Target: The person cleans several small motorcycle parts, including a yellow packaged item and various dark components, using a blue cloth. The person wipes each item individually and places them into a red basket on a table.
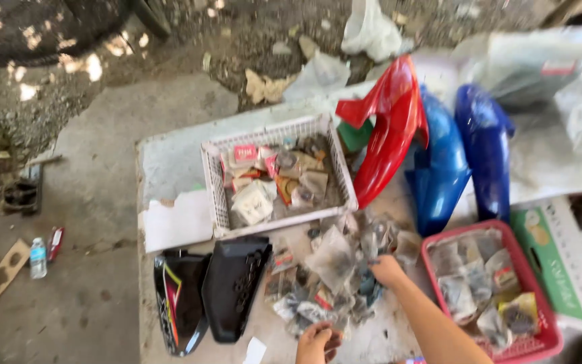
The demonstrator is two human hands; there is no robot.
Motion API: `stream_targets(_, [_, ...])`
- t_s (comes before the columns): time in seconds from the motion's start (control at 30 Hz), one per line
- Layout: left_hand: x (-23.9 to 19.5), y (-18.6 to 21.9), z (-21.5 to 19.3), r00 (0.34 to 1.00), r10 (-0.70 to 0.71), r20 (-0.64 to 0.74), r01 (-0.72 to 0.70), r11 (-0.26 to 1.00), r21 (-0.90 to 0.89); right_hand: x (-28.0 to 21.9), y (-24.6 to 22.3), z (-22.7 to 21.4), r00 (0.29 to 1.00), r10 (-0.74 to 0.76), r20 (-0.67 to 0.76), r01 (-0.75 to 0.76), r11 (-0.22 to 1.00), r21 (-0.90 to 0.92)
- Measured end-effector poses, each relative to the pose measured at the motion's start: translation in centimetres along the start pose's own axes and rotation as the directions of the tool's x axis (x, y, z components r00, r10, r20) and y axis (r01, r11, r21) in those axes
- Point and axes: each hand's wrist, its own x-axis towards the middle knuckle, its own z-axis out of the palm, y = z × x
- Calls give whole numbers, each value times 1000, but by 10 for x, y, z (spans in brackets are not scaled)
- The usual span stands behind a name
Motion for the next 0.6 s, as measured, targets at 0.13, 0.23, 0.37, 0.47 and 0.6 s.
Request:
stream_targets(0.13, [-29,25,37,996,41,79,-32,993,-115,-117,-100,-63,995,52,86,-71,967,243])
stream_targets(0.23, [-93,64,77,978,27,206,32,960,-279,-198,-167,-103,987,-108,118,71,956,283])
stream_targets(0.37, [-158,91,107,863,138,485,122,877,-465,-310,-234,-145,931,-262,254,186,939,289])
stream_targets(0.47, [-195,97,121,719,241,652,127,877,-463,-366,-266,-177,983,-137,118,112,974,199])
stream_targets(0.6, [-246,90,141,578,334,745,-70,929,-362,-413,-281,-208,923,-169,-345,356,713,604])
